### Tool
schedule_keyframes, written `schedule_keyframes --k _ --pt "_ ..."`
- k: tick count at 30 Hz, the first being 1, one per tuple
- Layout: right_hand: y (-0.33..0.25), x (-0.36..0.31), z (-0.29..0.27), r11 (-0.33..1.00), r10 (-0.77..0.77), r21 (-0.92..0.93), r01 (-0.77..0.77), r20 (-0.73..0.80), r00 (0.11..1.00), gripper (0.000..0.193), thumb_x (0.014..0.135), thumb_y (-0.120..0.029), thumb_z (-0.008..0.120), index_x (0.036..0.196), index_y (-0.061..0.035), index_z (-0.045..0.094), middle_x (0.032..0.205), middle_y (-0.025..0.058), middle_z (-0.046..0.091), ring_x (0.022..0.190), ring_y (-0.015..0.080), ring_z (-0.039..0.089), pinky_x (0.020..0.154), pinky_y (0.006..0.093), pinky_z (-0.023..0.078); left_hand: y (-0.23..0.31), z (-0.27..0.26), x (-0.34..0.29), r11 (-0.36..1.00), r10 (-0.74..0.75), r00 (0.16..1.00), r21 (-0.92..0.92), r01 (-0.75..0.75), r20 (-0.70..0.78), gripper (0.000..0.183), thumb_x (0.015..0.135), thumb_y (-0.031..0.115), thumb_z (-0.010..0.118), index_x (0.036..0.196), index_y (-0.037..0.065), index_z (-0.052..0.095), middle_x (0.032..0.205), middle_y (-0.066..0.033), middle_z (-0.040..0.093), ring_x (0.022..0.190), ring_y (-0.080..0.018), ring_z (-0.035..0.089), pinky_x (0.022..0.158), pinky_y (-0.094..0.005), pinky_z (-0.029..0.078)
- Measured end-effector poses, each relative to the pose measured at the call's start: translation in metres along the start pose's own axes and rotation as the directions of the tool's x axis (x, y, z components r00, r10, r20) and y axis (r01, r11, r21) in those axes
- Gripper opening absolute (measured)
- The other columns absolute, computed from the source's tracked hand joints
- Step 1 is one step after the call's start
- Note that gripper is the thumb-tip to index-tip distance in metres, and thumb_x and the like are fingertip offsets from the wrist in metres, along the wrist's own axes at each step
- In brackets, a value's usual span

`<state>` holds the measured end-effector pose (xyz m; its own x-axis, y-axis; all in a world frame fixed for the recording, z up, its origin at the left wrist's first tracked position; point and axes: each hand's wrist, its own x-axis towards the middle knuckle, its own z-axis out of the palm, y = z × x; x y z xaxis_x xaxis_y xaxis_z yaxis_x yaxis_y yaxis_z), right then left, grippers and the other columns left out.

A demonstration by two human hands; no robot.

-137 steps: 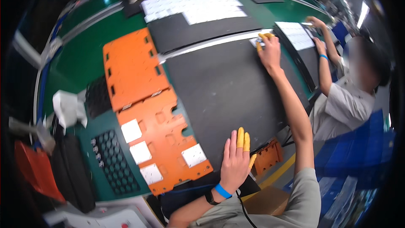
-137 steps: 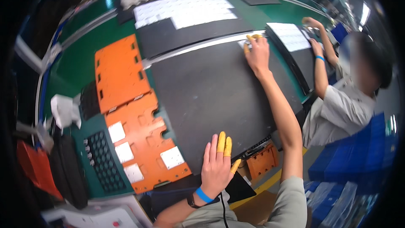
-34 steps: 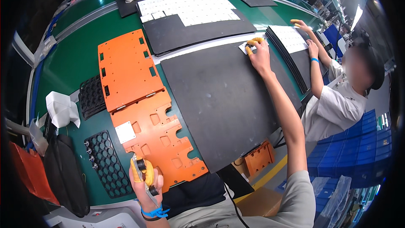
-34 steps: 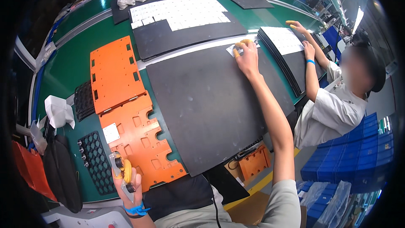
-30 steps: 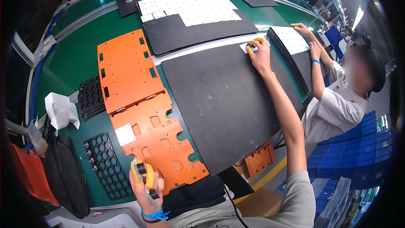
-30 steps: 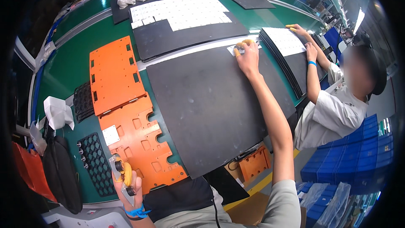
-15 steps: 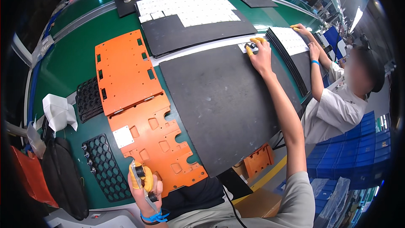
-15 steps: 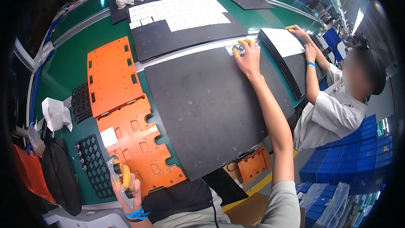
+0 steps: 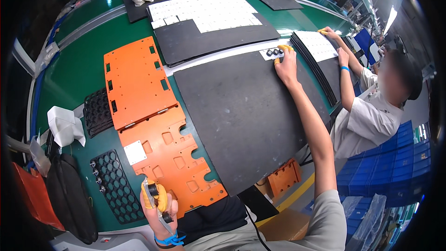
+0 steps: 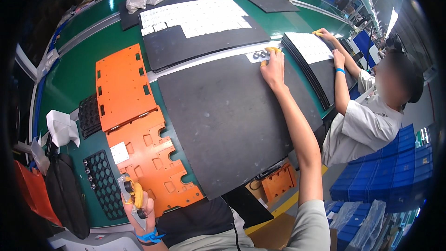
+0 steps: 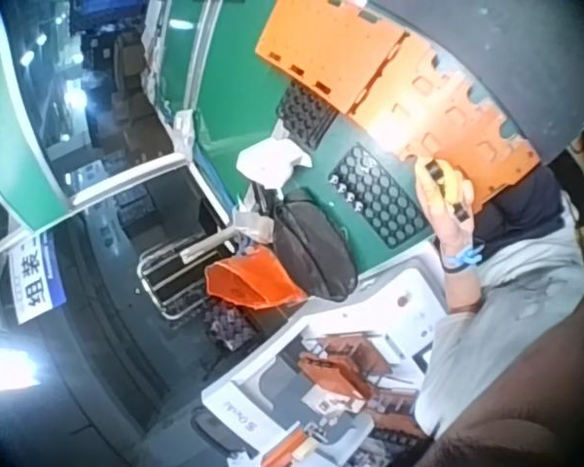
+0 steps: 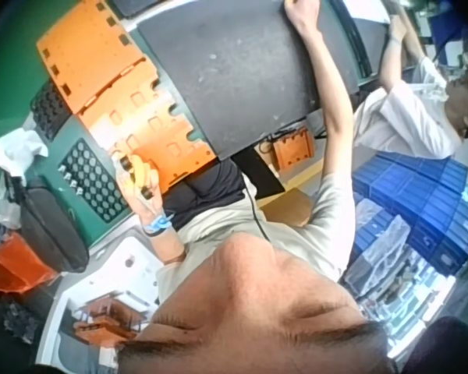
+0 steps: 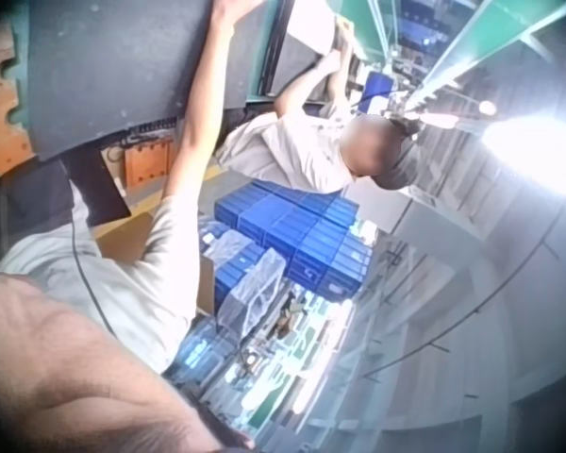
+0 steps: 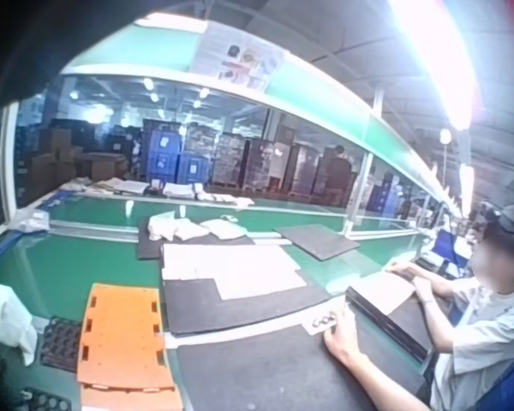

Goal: The person assembles small electronic components by placing circular parts onto square metal plates and inserting them into an orange fixture. They repeatedly pick parts from a tray, align them, and secure them into the fixture while a coworker works nearby.

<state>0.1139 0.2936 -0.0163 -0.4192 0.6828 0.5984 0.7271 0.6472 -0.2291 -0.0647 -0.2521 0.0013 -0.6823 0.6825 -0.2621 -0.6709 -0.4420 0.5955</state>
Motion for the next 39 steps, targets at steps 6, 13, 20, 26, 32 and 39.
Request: schedule_keyframes --k 6,13,20,26,32,39 --pt "0.002 0.002 0.003 1.0 -0.003 0.011 0.003 -0.016 1.0 0.043 0.078 -0.001 0.061 0.121 -0.0012 0.059 0.125 0.0193 0.054 0.12 0.0382 0.047 0.104 0.0452 0.039 -0.001 0.003 0.001 1.0 0.006 1.0 0.013 -0.006 0.007 0.02 0.104 0.019 0.045 0.121 0.011 0.052 0.075 0.0012 0.044 0.047 -0.0083 0.035 0.039 -0.0226 0.026" --pt "-0.022 0.001 -0.016 0.995 -0.047 0.075 0.06 -0.164 0.985 0.037 0.082 0.003 0.061 0.118 -0.0023 0.062 0.12 0.0181 0.058 0.117 0.036 0.052 0.103 0.0422 0.041 0.0 0.011 -0.002 0.999 -0.021 0.999 -0.035 0.02 -0.03 0.018 0.103 0.015 0.046 0.119 0.01 0.052 0.076 0.0004 0.046 0.048 -0.0088 0.037 0.038 -0.0233 0.027" --pt "-0.197 -0.06 -0.109 0.75 -0.368 0.43 0.502 -0.36 0.857 0.029 0.08 0.002 0.069 0.108 -0.0032 0.068 0.105 0.0123 0.066 0.099 0.031 0.061 0.087 0.0408 0.049 0.006 0.023 -0.001 0.71 -0.317 0.908 -0.565 0.42 0.275 0.013 0.105 0.019 0.045 0.102 0.007 0.05 0.069 -0.0006 0.043 0.05 -0.0089 0.035 0.042 -0.026 0.025" --pt "-0.289 -0.136 -0.163 0.438 -0.67 0.701 0.563 -0.162 0.724 0.034 0.068 -0.021 0.085 0.092 -0.0039 0.068 0.092 0.0061 0.067 0.079 0.0233 0.061 0.069 0.0341 0.047 -0.013 0.051 -0.018 0.597 -0.417 0.827 -0.573 0.562 0.377 0.018 0.103 0.019 0.045 0.091 0.006 0.05 0.065 0.0 0.042 0.044 -0.0083 0.031 0.041 -0.0238 0.022" --pt "-0.293 -0.146 -0.18 0.522 -0.639 0.751 0.404 0.029 0.769 0.035 0.068 -0.023 0.086 0.091 -0.0064 0.067 0.089 0.0058 0.064 0.072 0.023 0.055 0.065 0.0328 0.043 -0.029 0.067 -0.016 0.891 -0.302 0.929 -0.284 0.354 0.213 0.017 0.103 0.02 0.046 0.104 0.005 0.054 0.072 0.0 0.048 0.045 -0.0086 0.033 0.042 -0.0235 0.025" --pt "-0.267 -0.145 -0.182 0.417 -0.481 0.907 0.061 0.163 0.861 0.025 0.078 -0.014 0.079 0.095 -0.0014 0.065 0.089 0.0122 0.062 0.08 0.0296 0.062 0.072 0.0362 0.051 -0.032 0.1 -0.009 0.953 -0.237 0.965 0.22 0.208 0.113 0.033 0.108 0.032 0.043 0.122 0.004 0.053 0.073 0.0002 0.051 0.052 -0.0053 0.044 0.044 -0.0201 0.034"
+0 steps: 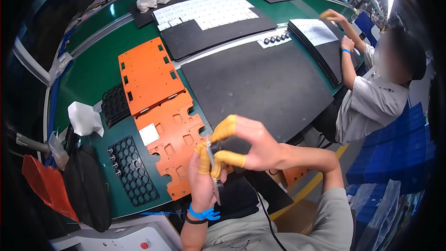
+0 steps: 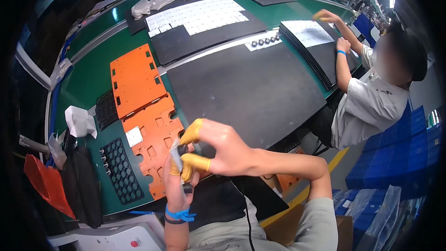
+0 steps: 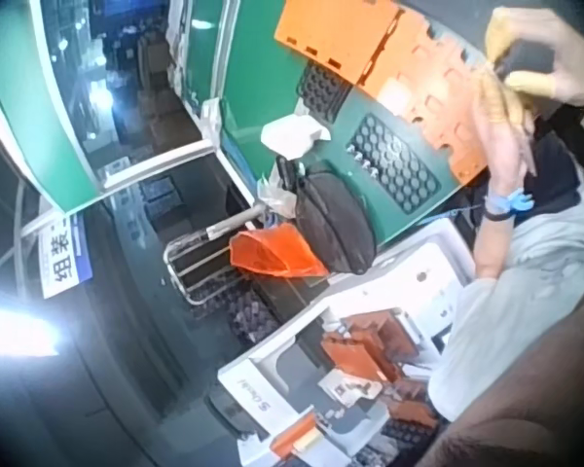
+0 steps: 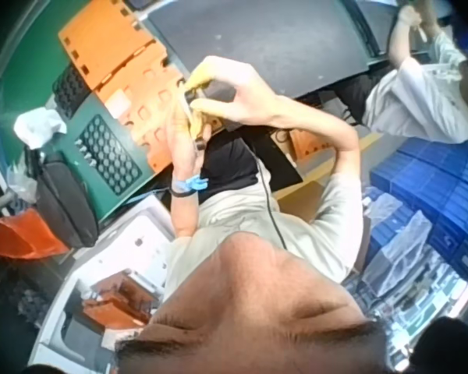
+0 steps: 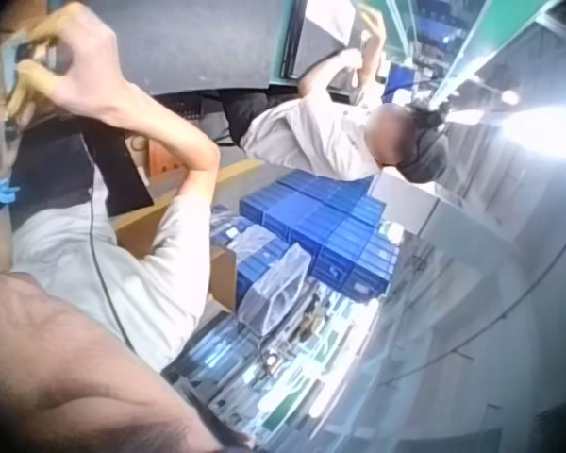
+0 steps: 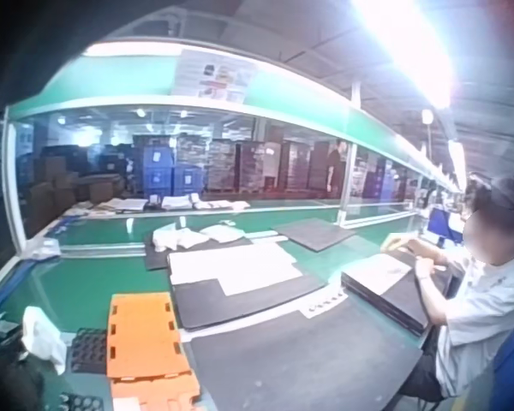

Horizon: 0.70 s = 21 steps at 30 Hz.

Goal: The person assembles small electronic components by placing circular parts onto square metal plates and inserting them into an orange fixture. They repeatedly pick parts from a tray, align them, and secure them into the fixture while a coworker works nearby.

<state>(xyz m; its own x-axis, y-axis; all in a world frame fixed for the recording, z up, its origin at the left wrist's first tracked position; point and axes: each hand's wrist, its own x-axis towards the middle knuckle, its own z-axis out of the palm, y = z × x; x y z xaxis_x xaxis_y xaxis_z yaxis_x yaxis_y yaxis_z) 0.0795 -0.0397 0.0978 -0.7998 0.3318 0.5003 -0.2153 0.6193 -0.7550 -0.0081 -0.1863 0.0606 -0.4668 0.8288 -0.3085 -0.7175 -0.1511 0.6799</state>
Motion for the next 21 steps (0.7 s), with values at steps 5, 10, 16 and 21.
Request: schedule_keyframes --k 5,10,16,21 --pt "0.079 0.02 -0.05 0.911 0.088 -0.363 -0.197 -0.294 0.952 0.024 0.078 -0.01 0.077 0.098 -0.0022 0.066 0.095 0.0138 0.065 0.086 0.0298 0.065 0.078 0.0361 0.052 0.002 -0.026 0.012 1.0 0.005 1.0 0.014 -0.005 0.01 0.033 0.109 0.028 0.042 0.129 0.004 0.051 0.064 0.0031 0.039 0.052 -0.0045 0.034 0.044 -0.0214 0.031" --pt "0.19 0.028 -0.127 0.562 0.056 -0.717 -0.411 -0.463 0.885 0.027 0.078 -0.017 0.077 0.099 -0.0042 0.066 0.108 0.0157 0.063 0.106 0.0334 0.058 0.091 0.043 0.046 0.001 -0.041 0.011 0.995 -0.067 0.996 -0.074 0.071 0.056 0.034 0.108 0.023 0.038 0.137 0.009 0.048 0.071 0.0023 0.044 0.05 -0.0056 0.036 0.042 -0.021 0.029" --pt "0.234 0.045 -0.154 0.33 -0.059 -0.866 -0.375 -0.416 0.908 0.027 0.075 -0.022 0.079 0.093 -0.0034 0.071 0.105 0.013 0.061 0.102 0.0302 0.056 0.087 0.0405 0.043 0.005 -0.041 0.015 0.994 -0.094 0.99 -0.049 0.099 0.105 0.035 0.109 0.027 0.038 0.136 0.007 0.049 0.068 0.0024 0.042 0.047 -0.006 0.033 0.042 -0.0212 0.027" --pt "0.25 0.053 -0.156 0.242 -0.018 -0.89 -0.387 -0.403 0.915 0.031 0.075 -0.022 0.079 0.096 -0.001 0.072 0.104 0.0132 0.061 0.102 0.0301 0.056 0.088 0.0407 0.043 0.011 -0.031 0.014 0.988 -0.121 0.992 -0.088 0.125 0.042 0.034 0.107 0.028 0.046 0.129 0.002 0.049 0.061 0.0025 0.036 0.047 -0.0049 0.028 0.043 -0.0222 0.026"
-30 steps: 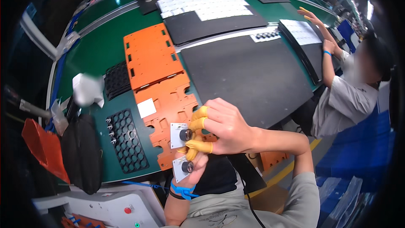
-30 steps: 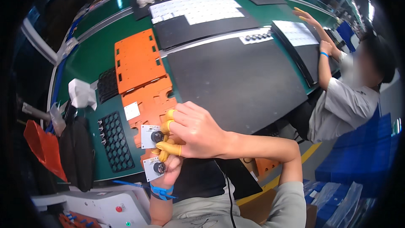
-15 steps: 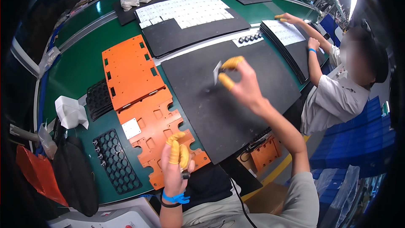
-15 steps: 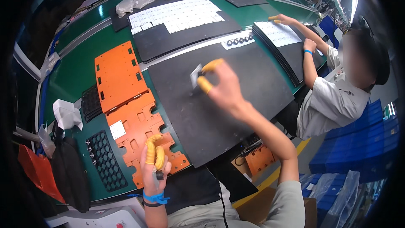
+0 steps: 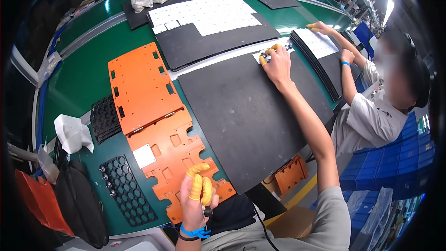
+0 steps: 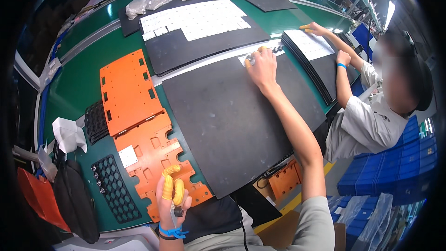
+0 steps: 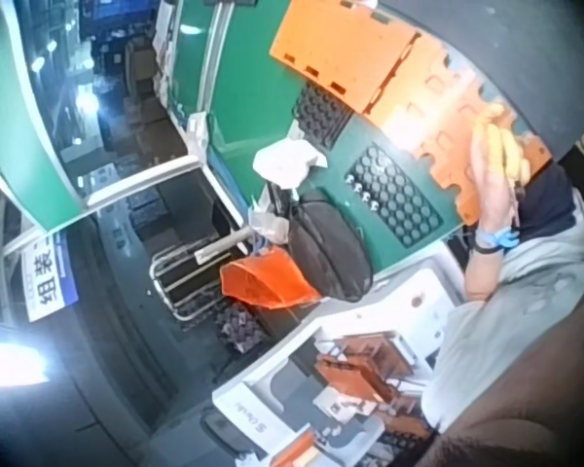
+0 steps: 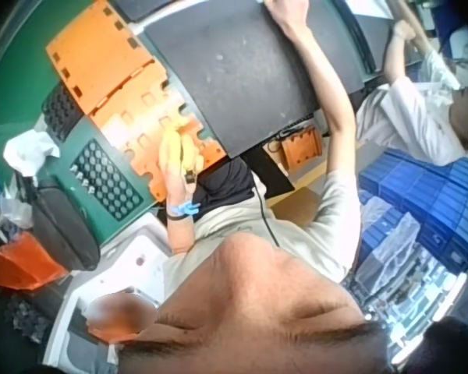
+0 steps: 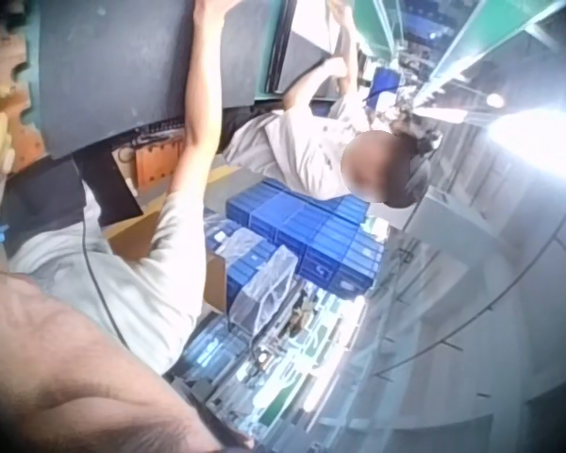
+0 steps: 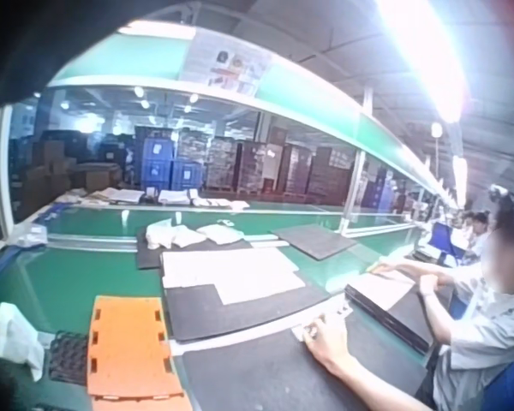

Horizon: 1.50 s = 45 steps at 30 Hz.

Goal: The person assembles small electronic components by placing circular parts onto square metal plates and inserting them into an orange fixture. They repeatedly pick parts from a tray, align them, and secure them into the fixture while a coworker works nearby.

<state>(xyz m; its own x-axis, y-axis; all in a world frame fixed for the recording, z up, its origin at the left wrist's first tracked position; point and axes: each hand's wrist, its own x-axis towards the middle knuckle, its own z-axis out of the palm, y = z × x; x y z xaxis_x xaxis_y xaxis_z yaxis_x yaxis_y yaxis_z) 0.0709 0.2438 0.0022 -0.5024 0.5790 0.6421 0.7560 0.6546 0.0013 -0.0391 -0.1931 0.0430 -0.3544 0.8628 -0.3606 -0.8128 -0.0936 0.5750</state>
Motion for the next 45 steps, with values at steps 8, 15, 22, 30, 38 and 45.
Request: schedule_keyframes --k 8,15,22,30,38,45 --pt "0.006 0.0 0.003 1.0 -0.013 0.022 0.013 -0.024 1.0 0.032 0.075 -0.022 0.078 0.098 -0.0011 0.072 0.105 0.013 0.061 0.104 0.0297 0.054 0.089 0.0409 0.043 0.002 0.002 -0.001 1.0 -0.02 1.0 0.003 0.02 -0.001 0.032 0.107 0.027 0.045 0.128 0.002 0.049 0.06 0.0025 0.037 0.047 -0.0051 0.029 0.044 -0.0225 0.028" --pt "0.008 0.004 0.004 0.998 -0.024 -0.051 0.025 0.006 1.0 0.032 0.075 -0.024 0.079 0.098 -0.003 0.073 0.105 0.0133 0.061 0.103 0.0294 0.054 0.087 0.0403 0.042 -0.002 -0.007 0.0 1.0 0.011 0.997 0.007 -0.012 0.071 0.032 0.107 0.027 0.044 0.129 0.005 0.05 0.065 0.0028 0.04 0.046 -0.0054 0.032 0.043 -0.0223 0.025" --pt "0.009 0.009 0.004 0.994 -0.037 -0.098 0.042 0.05 0.998 0.031 0.076 -0.024 0.078 0.098 -0.0035 0.073 0.107 0.0142 0.063 0.103 0.0298 0.055 0.088 0.0406 0.043 -0.003 -0.007 0.0 1.0 0.015 0.997 0.003 -0.015 0.074 0.029 0.107 0.028 0.044 0.124 0.006 0.052 0.068 0.003 0.042 0.046 -0.0057 0.033 0.043 -0.0226 0.025" --pt "0.01 0.01 0.001 0.994 -0.033 -0.099 0.04 0.071 0.997 0.033 0.076 -0.025 0.078 0.1 -0.0033 0.073 0.107 0.0149 0.063 0.103 0.0301 0.055 0.088 0.0405 0.043 -0.001 -0.004 -0.002 1.0 0.007 0.999 -0.004 -0.006 0.035 0.029 0.107 0.028 0.047 0.121 0.004 0.053 0.067 0.0029 0.042 0.048 -0.005 0.032 0.044 -0.0224 0.026" --pt "-0.062 -0.009 -0.054 0.945 -0.133 0.265 0.191 -0.223 0.966 0.032 0.079 -0.012 0.078 0.108 -0.0039 0.068 0.108 0.0137 0.062 0.099 0.0326 0.058 0.086 0.0435 0.046 -0.006 -0.008 -0.003 0.996 0.002 1.0 -0.089 -0.001 0.014 0.03 0.107 0.028 0.045 0.122 0.004 0.053 0.07 0.0032 0.041 0.052 -0.0048 0.032 0.046 -0.0216 0.026" --pt "-0.169 -0.092 -0.185 0.507 -0.473 0.662 0.551 -0.321 0.821 0.039 0.069 -0.033 0.083 0.096 -0.0088 0.071 0.099 0.0069 0.065 0.084 0.0249 0.059 0.077 0.0384 0.044 -0.012 -0.013 0.001 0.934 0.005 0.996 -0.357 0.026 0.084 0.038 0.107 0.031 0.046 0.133 0.005 0.052 0.076 0.0024 0.048 0.052 -0.0049 0.033 0.046 -0.0206 0.026"
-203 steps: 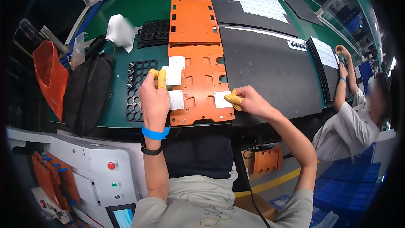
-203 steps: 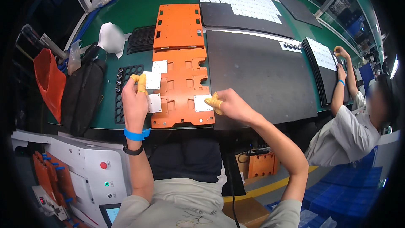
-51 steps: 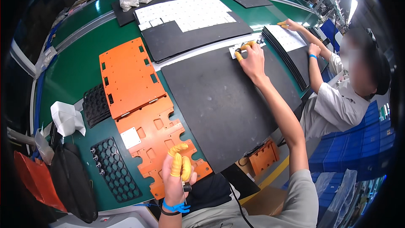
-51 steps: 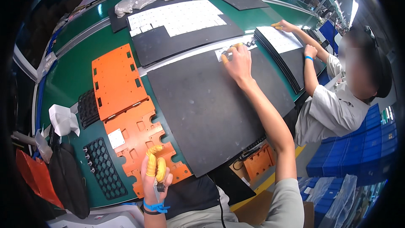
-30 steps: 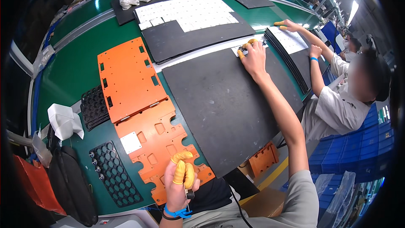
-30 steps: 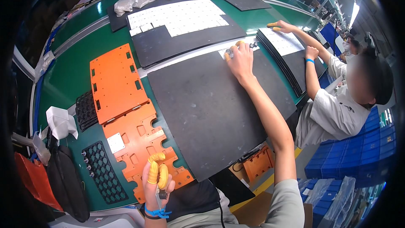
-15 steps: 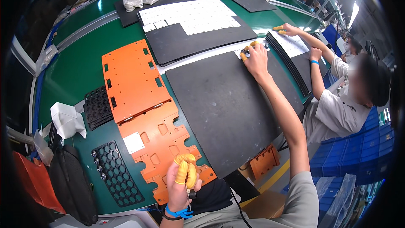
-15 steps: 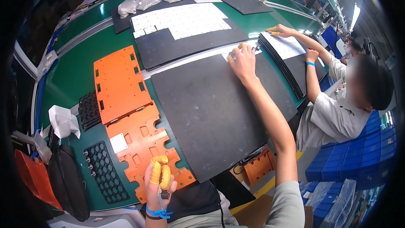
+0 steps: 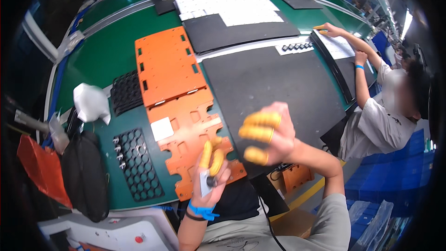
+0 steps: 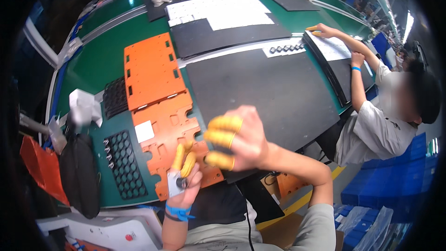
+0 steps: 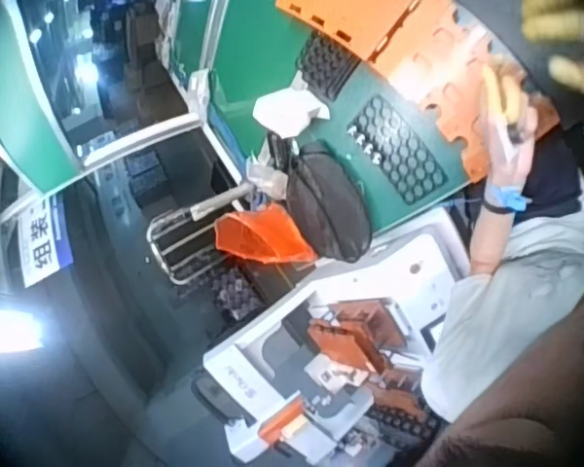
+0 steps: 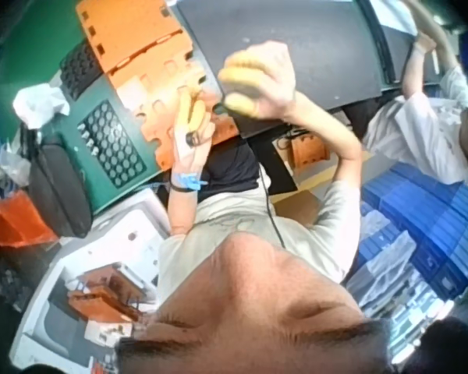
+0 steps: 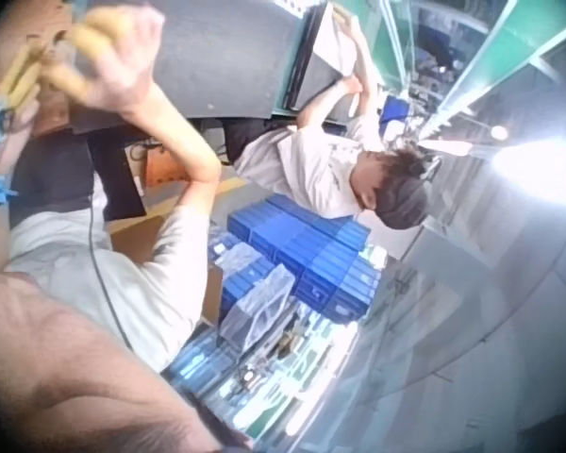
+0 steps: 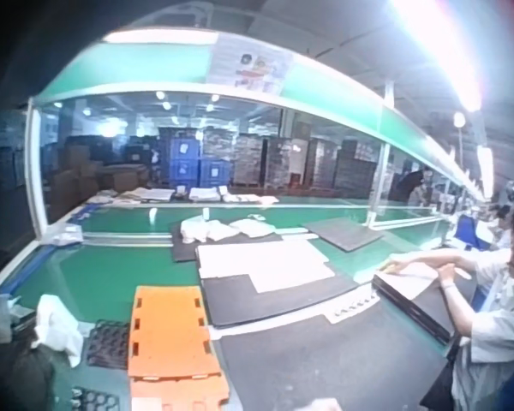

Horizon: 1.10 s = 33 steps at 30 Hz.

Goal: The person assembles small electronic components by placing circular parts onto square metal plates and inserting them into an orange fixture. They repeatedly pick parts from a tray, align them, and secure them into the fixture while a coworker works nearby.

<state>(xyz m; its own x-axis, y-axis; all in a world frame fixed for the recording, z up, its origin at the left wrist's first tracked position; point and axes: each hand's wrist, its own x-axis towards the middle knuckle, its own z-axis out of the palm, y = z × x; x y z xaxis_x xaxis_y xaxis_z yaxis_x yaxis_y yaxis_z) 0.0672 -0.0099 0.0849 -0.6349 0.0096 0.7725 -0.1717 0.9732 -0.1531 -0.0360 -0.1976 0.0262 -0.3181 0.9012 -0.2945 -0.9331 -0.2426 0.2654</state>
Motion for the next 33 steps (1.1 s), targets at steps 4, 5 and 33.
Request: schedule_keyframes --k 4,5,33 --pt "-0.046 0.005 0.003 0.986 0.003 0.165 -0.026 0.138 0.99 0.051 0.066 -0.042 0.085 0.093 -0.0016 0.068 0.104 0.0115 0.064 0.095 0.0293 0.061 0.082 0.0424 0.045 -0.009 0.01 0.004 0.998 -0.043 0.999 -0.052 0.043 -0.001 0.039 0.106 0.034 0.047 0.132 0.006 0.052 0.097 0.0006 0.06 0.053 -0.0033 0.035 0.046 -0.0194 0.029" --pt "-0.048 0.005 0.004 0.983 0.017 0.179 -0.044 0.147 0.989 0.05 0.066 -0.041 0.085 0.093 -0.002 0.068 0.105 0.0114 0.064 0.096 0.0297 0.061 0.082 0.0426 0.046 -0.01 0.021 0.004 0.998 -0.056 0.995 -0.045 0.052 -0.088 0.038 0.106 0.035 0.047 0.131 0.007 0.053 0.102 0.0004 0.061 0.054 -0.0022 0.036 0.047 -0.0187 0.032" --pt "0.229 -0.054 -0.013 0.694 0.501 -0.56 -0.453 -0.076 0.862 0.029 0.077 -0.011 0.075 0.104 -0.0018 0.067 0.107 0.0164 0.061 0.104 0.0323 0.057 0.09 0.0416 0.047 0.105 -0.002 0.012 -0.357 0.762 0.633 0.903 0.238 0.135 0.026 0.093 0.014 0.067 0.103 -0.009 0.062 0.087 -0.0258 0.066 0.08 -0.0414 0.063 0.073 -0.046 0.048"
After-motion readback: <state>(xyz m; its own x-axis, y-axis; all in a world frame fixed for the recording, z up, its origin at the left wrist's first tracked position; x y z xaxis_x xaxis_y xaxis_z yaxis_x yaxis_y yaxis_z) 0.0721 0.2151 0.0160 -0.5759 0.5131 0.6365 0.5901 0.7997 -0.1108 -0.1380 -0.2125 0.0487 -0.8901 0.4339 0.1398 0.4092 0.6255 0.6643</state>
